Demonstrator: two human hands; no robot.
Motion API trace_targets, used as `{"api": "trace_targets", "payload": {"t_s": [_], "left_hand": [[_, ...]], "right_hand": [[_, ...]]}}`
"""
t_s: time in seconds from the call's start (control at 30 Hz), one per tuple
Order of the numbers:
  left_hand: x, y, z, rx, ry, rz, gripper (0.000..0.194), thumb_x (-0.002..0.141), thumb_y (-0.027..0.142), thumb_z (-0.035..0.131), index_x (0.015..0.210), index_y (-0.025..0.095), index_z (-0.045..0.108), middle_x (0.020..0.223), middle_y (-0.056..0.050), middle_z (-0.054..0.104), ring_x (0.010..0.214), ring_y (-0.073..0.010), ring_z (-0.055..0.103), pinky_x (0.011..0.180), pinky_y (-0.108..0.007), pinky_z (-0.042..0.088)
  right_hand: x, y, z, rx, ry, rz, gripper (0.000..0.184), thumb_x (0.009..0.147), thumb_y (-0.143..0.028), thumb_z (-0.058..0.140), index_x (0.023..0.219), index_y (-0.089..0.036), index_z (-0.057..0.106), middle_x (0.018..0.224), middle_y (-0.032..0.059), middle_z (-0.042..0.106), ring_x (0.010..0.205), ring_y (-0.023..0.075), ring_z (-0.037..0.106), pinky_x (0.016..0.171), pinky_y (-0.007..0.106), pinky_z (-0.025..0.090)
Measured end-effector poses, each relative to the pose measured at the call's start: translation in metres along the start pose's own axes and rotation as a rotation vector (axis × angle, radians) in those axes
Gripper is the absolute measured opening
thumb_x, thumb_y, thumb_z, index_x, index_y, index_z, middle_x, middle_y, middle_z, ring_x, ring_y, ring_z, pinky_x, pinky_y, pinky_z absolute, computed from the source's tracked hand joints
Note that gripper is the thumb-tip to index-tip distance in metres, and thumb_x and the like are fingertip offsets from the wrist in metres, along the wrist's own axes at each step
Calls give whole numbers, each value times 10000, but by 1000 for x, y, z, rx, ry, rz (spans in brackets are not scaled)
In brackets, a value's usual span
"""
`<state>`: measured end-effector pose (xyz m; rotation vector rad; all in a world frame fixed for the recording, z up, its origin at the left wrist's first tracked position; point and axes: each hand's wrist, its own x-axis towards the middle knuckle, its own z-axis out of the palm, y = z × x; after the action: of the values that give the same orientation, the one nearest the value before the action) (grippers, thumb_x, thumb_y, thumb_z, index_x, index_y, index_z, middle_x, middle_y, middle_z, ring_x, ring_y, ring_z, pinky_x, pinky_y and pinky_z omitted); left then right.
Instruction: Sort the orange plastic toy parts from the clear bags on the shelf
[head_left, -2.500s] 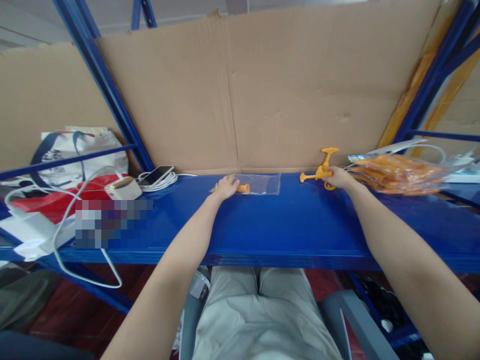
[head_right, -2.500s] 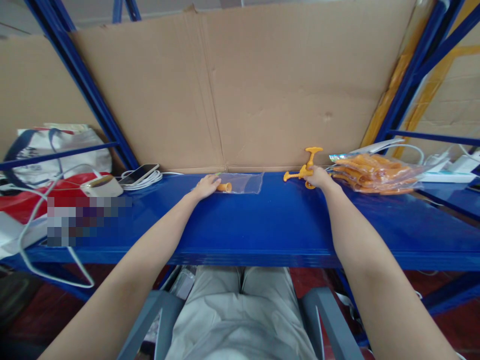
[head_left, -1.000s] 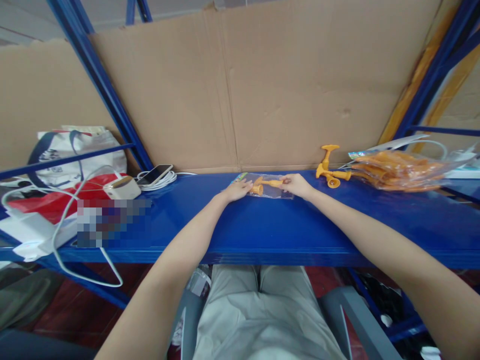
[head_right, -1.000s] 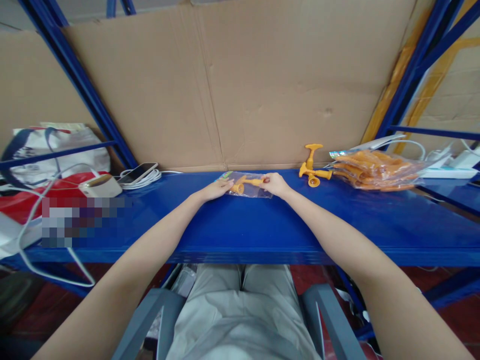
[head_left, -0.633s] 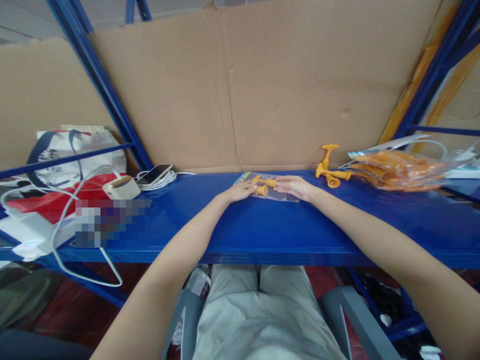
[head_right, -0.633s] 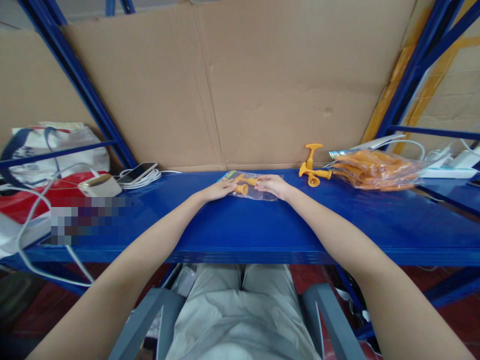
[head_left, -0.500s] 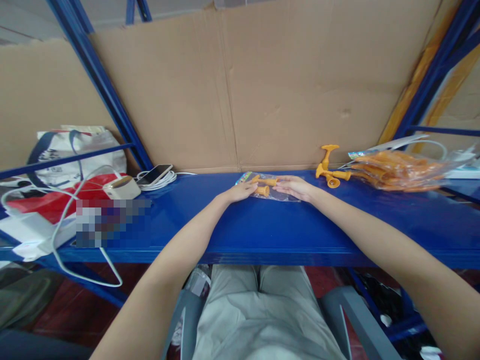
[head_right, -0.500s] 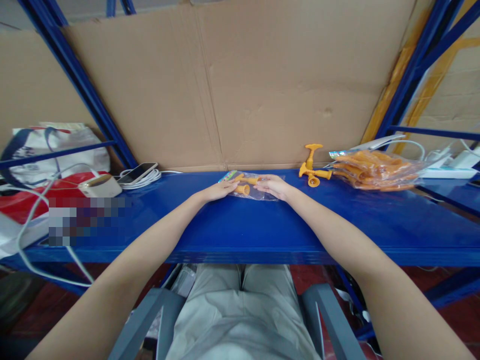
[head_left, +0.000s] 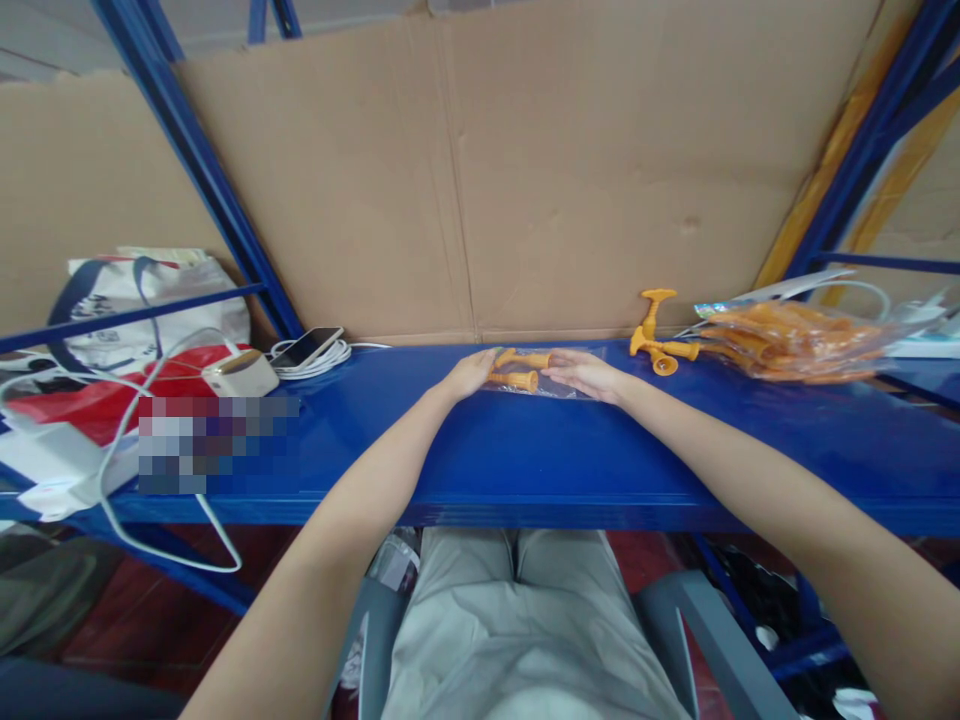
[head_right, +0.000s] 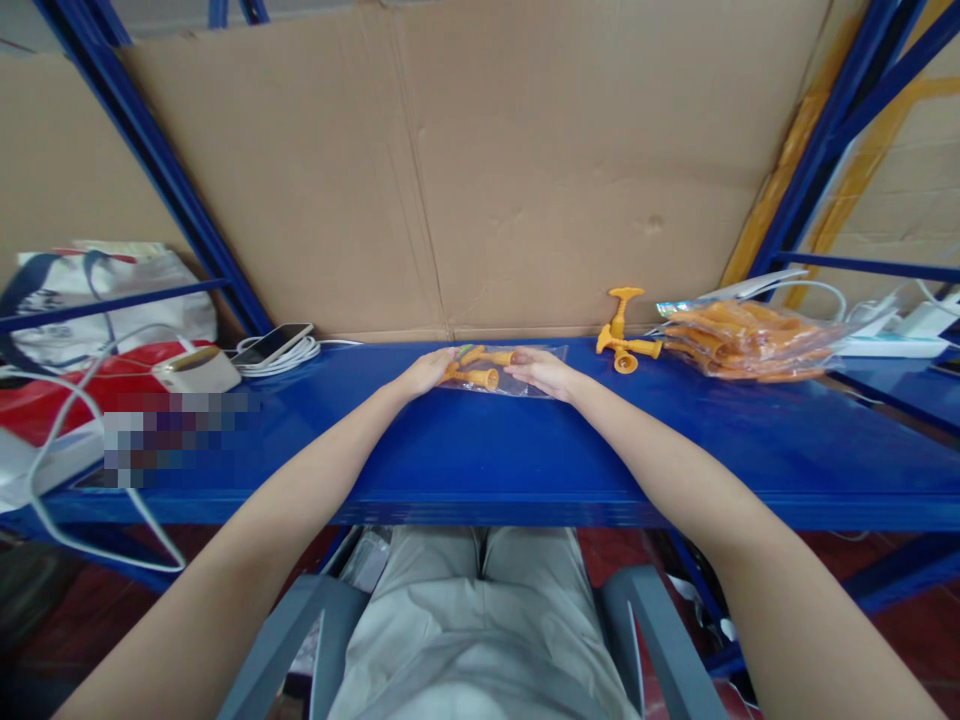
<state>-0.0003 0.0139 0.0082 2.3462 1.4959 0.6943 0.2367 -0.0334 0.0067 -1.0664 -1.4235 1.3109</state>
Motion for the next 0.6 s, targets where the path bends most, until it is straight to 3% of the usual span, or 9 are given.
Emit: {"api": "trace_targets", "payload": {"t_s": [0.1, 0.2, 0.3, 0.4, 0.6], "left_hand": [[-3, 0, 0, 74, -60, 7, 631, 1006, 516, 176, 1403, 218, 565, 1474, -22, 541, 1406, -213, 454, 1161, -323, 331], [-4, 0, -1, 90, -103, -9, 665, 990, 571, 176, 1421, 226, 546, 1482, -30, 530, 1401, -226, 461, 1154, -333, 344], [-7, 3, -3, 103, -134, -31, 676, 986, 583, 169, 1429, 225, 534, 1498, -34, 510, 1412, -227, 446, 1159, -330, 336], [-11, 11, -8, 130, -166, -67, 660, 995, 552, 168, 1433, 214, 528, 1511, -43, 491, 1421, -219, 432, 1168, -320, 317], [-17, 21, -13, 135, -185, -84, 638, 1006, 494, 176, 1415, 177, 549, 1499, -65, 501, 1402, -234, 457, 1141, -324, 354]], "right_hand": [[6, 7, -2, -195, -98, -114, 427, 847, -159, 640, 1272, -172, 611, 1397, 101, 599, 1274, 222, 579, 1138, 408, 421], [17, 19, -8, -452, -88, -233, 527, 857, -217, 609, 1375, -150, 541, 1481, 157, 507, 1286, 284, 561, 1104, 509, 435], [28, 30, -15, -744, -74, -493, 546, 838, -267, 617, 1376, -198, 552, 1511, 151, 468, 1363, 337, 474, 1110, 598, 385], [33, 34, -21, -924, -77, -678, 467, 862, -327, 593, 1316, -219, 607, 1451, 143, 529, 1394, 338, 426, 1138, 600, 342], [28, 23, -20, -899, -36, -610, 273, 881, -339, 598, 1071, -181, 714, 1169, 147, 693, 1138, 310, 618, 1032, 531, 468]]}}
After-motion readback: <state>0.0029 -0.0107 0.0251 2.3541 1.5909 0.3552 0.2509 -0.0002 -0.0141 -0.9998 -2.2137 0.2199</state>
